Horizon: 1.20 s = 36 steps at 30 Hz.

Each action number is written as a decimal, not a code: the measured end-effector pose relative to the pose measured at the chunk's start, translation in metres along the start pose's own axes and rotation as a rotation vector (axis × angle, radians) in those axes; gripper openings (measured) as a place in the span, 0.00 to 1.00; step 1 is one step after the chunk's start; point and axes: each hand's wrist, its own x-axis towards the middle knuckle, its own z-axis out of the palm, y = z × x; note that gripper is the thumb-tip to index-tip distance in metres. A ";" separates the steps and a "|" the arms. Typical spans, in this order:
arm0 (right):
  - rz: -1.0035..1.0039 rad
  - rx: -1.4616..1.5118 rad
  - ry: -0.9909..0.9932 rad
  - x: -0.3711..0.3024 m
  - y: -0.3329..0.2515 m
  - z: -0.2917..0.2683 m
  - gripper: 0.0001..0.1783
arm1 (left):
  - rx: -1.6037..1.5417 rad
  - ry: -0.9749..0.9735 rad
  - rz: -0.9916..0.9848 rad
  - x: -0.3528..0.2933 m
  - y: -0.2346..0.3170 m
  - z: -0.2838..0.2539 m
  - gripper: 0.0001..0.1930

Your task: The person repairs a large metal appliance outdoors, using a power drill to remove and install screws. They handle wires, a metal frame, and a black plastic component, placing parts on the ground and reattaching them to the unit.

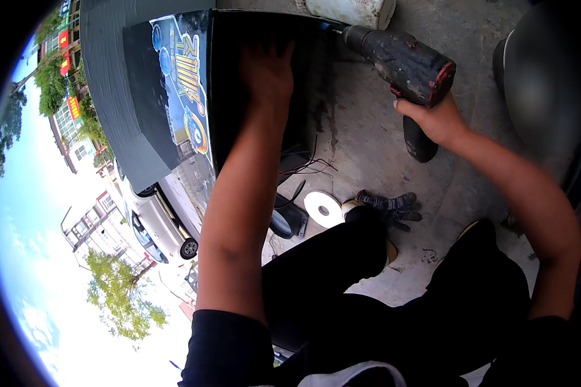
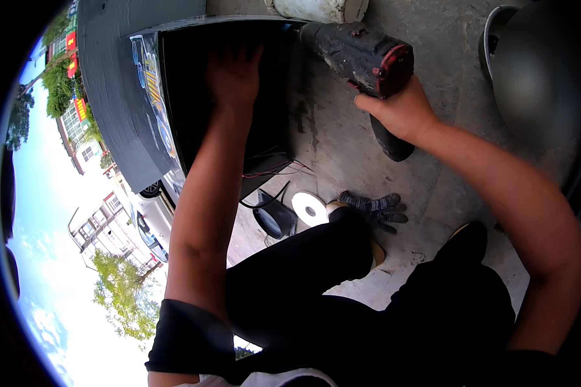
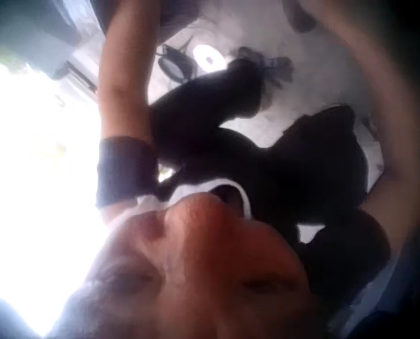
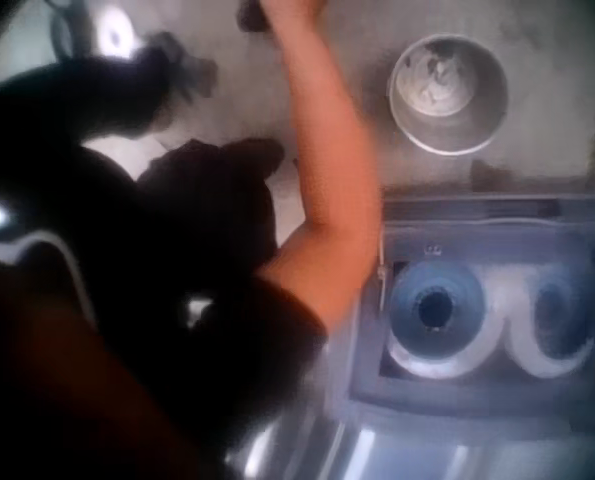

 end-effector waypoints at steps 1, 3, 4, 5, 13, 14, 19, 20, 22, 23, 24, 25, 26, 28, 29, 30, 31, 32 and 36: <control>0.023 0.044 0.020 -0.003 0.009 0.002 0.20 | 0.067 0.030 -0.001 -0.001 -0.003 0.002 0.32; 0.011 0.095 0.023 -0.005 0.020 0.009 0.20 | 0.104 0.011 0.038 -0.002 -0.007 -0.009 0.32; 0.024 0.096 0.012 -0.004 0.026 0.010 0.20 | 0.116 0.001 0.050 -0.006 -0.009 -0.008 0.32; 0.034 0.095 0.000 -0.005 0.032 0.012 0.19 | 0.184 0.060 0.061 -0.012 -0.012 -0.008 0.31; 0.002 0.183 -0.004 -0.004 0.036 0.005 0.18 | 1.178 0.056 0.407 -0.029 0.027 0.019 0.20; 0.018 0.203 0.003 -0.004 0.036 0.008 0.18 | 1.352 0.105 0.382 -0.027 0.028 0.017 0.20; 0.025 0.227 0.012 -0.005 0.037 0.012 0.18 | 1.739 0.184 0.464 -0.035 0.011 0.010 0.20; 0.036 0.231 0.004 -0.005 0.039 0.013 0.18 | 1.740 0.183 0.457 -0.037 0.009 0.010 0.21; 0.016 0.227 0.001 -0.005 0.046 0.012 0.18 | 1.739 0.179 0.449 -0.038 0.006 0.012 0.23; 0.004 0.224 0.000 -0.005 0.049 0.011 0.18 | 1.769 0.183 0.437 -0.036 0.004 0.012 0.23; 0.003 0.227 0.002 -0.005 0.050 0.010 0.18 | 1.798 0.187 0.426 -0.033 0.001 0.010 0.23; 0.005 0.233 -0.001 -0.006 0.052 0.012 0.19 | 1.831 0.193 0.410 -0.033 0.000 0.009 0.23; 0.006 0.240 -0.004 -0.007 0.055 0.013 0.19 | 1.832 0.200 0.364 -0.034 -0.003 0.008 0.22; -0.002 0.218 -0.004 -0.008 0.052 0.013 0.19 | 1.829 0.206 0.269 -0.037 -0.008 0.010 0.21; -0.004 0.206 -0.001 -0.008 0.050 0.012 0.19 | 1.775 0.175 0.268 -0.038 -0.008 0.011 0.20; 0.005 0.215 0.006 -0.007 0.050 0.011 0.19 | 1.720 0.145 0.268 -0.039 -0.009 0.011 0.19; 0.009 0.227 0.010 -0.007 0.050 0.011 0.19 | 1.668 0.119 0.270 -0.041 -0.009 0.011 0.18; 0.013 0.239 0.015 -0.007 0.050 0.010 0.19 | 1.599 0.126 0.299 -0.042 -0.010 0.007 0.17; 0.031 0.200 -0.013 -0.005 0.046 0.014 0.19 | 1.345 0.186 0.345 -0.029 -0.014 -0.023 0.17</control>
